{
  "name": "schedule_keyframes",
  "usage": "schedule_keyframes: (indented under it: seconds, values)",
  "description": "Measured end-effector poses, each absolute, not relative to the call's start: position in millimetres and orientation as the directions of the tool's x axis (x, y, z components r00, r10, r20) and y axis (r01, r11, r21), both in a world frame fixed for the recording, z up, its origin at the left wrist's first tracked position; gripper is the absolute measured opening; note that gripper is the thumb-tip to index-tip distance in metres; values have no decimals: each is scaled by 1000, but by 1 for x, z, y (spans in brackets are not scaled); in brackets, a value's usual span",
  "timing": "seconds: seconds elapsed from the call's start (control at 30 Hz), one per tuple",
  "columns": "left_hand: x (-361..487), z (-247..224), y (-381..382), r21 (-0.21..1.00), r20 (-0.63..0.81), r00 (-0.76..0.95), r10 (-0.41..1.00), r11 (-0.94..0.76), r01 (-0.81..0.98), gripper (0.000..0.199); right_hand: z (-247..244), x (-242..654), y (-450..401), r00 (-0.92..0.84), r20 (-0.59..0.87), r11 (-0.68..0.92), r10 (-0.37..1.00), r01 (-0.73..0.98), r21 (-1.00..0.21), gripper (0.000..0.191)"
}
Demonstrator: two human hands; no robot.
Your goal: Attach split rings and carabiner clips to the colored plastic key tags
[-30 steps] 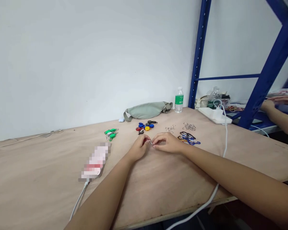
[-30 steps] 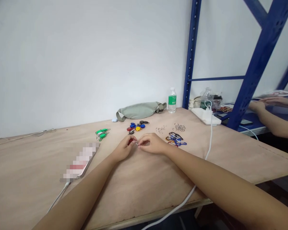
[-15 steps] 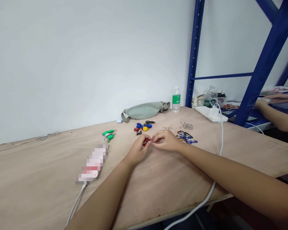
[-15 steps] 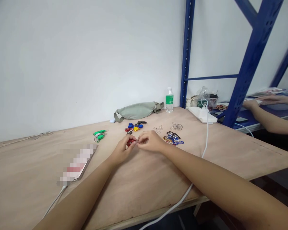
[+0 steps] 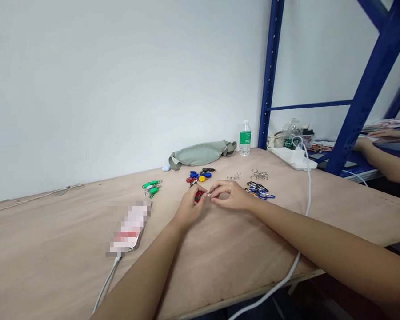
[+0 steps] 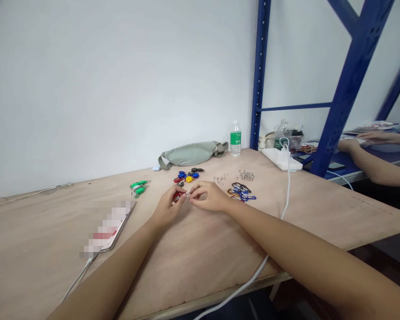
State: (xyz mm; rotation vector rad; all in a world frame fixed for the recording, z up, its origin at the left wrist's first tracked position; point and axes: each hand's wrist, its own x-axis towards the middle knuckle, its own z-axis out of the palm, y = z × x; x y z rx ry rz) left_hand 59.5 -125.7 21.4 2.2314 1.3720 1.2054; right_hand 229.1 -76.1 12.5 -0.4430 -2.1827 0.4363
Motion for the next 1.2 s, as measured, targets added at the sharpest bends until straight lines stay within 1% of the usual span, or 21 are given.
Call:
schedule_keyframes:
  seconds: [0.13, 0.3, 0.43, 0.53, 0.6, 0.63, 0.77, 0.83, 1.03, 1.2]
  values:
    - [59, 22, -125, 586, 520, 195, 832, -513, 627, 12, 13, 230, -76, -619, 690, 919, 375, 151, -364, 15]
    - [59, 22, -125, 580, 505, 198, 840, -500, 643, 11, 15, 232, -76, -731, 592, 934, 339, 187, -305, 21]
    - [58, 19, -123, 598, 501, 196, 843, -501, 626, 9, 16, 231, -77, -747, 583, 948, 319, 253, -195, 18]
    - [57, 18, -121, 624, 491, 179, 853, -487, 611, 8, 19, 229, -80, -756, 593, 960, 277, 246, -134, 15]
    - [57, 18, -121, 638, 477, 166, 863, -470, 610, 8, 20, 227, -82, -761, 594, 965, 260, 215, -148, 16]
    - [57, 19, -121, 645, 470, 162, 868, -463, 608, 9, 20, 227, -82, -757, 595, 962, 271, 205, -178, 16]
    - [57, 22, -123, 668, 450, 152, 880, -444, 597, 11, 15, 226, -80, -686, 616, 912, 388, 190, -363, 14]
    - [58, 22, -123, 667, 445, 158, 881, -444, 599, 12, 13, 227, -78, -665, 618, 894, 420, 183, -409, 13]
    - [57, 19, -120, 655, 424, 194, 885, -448, 608, 14, 15, 227, -80, -687, 590, 892, 425, 208, -401, 14]
    - [57, 19, -121, 657, 416, 195, 888, -442, 610, 15, 13, 227, -79, -680, 596, 889, 427, 197, -413, 12]
